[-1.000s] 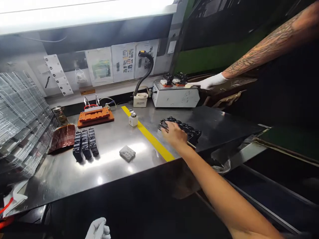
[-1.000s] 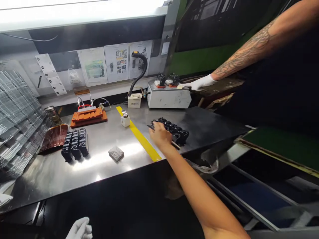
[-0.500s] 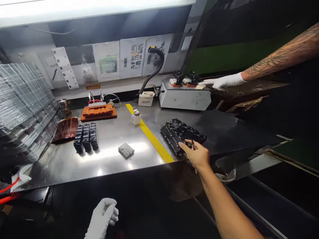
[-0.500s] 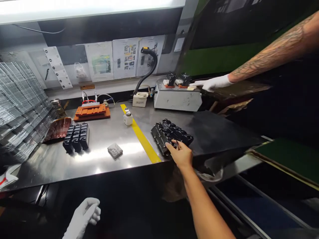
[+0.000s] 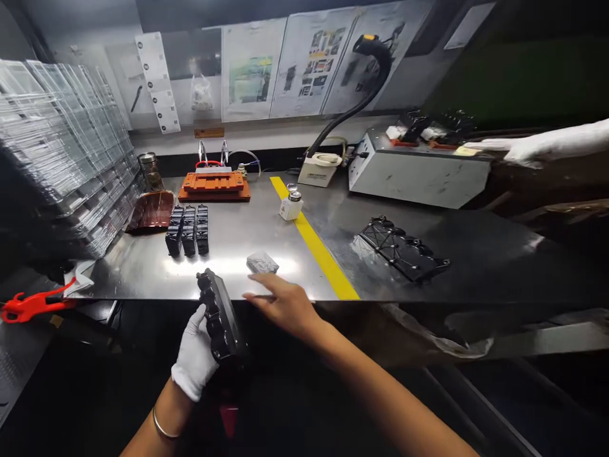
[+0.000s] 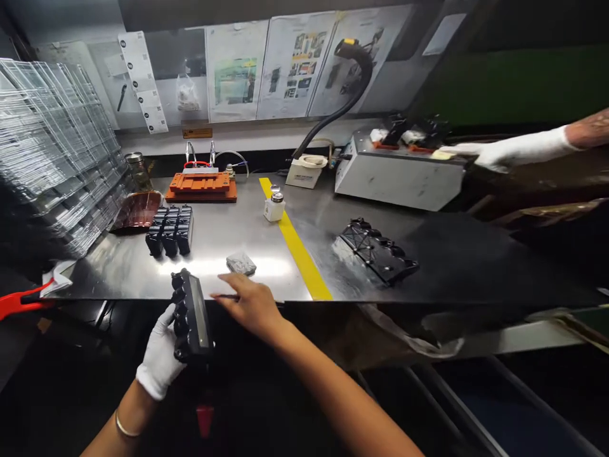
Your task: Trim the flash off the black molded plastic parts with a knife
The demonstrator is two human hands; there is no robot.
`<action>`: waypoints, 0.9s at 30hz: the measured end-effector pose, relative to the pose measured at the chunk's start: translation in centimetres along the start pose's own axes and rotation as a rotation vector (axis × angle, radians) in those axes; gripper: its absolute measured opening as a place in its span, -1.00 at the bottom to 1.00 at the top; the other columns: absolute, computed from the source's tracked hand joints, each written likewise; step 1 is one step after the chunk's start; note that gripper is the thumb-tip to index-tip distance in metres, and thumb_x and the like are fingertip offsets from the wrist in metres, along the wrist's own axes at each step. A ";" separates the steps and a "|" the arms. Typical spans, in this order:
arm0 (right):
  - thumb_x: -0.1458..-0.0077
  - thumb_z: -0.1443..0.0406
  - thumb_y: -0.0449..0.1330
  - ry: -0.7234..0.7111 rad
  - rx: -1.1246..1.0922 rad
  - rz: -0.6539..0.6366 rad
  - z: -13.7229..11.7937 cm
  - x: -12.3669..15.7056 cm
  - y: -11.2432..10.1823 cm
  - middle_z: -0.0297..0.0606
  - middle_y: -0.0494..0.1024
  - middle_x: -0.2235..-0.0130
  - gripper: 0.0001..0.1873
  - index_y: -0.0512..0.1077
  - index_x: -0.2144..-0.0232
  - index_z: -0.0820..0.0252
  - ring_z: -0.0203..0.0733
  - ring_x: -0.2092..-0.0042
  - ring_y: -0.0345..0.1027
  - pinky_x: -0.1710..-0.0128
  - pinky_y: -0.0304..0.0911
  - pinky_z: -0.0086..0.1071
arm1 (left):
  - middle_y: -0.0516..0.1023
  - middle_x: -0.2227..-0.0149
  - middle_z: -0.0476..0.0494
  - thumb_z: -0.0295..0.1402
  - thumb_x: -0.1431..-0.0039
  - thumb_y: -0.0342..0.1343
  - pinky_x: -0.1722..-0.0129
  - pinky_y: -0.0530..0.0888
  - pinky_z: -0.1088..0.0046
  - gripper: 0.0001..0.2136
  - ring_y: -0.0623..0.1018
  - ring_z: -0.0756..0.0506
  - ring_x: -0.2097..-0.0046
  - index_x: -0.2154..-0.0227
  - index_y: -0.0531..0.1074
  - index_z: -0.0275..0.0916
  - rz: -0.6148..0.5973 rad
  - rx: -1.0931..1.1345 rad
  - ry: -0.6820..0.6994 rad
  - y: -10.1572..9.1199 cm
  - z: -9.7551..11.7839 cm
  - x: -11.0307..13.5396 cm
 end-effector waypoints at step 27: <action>-0.13 0.10 0.16 0.869 0.380 0.012 17.5 -19.0 -7.8 0.13 0.45 -0.08 -0.41 0.33 -0.19 0.16 0.05 -0.01 0.35 0.21 0.10 -0.23 | 0.64 0.28 -0.26 0.05 -0.22 -0.01 0.34 0.50 0.30 -0.40 0.62 -0.18 0.28 0.11 0.47 -0.53 -0.065 0.095 -0.278 -4.5 0.9 1.0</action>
Point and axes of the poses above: each hand's wrist, its own x-axis away from the middle knuckle, its own y-axis out of the palm, z = x × y, the point moved 1 cm from there along -x, towards the middle knuckle
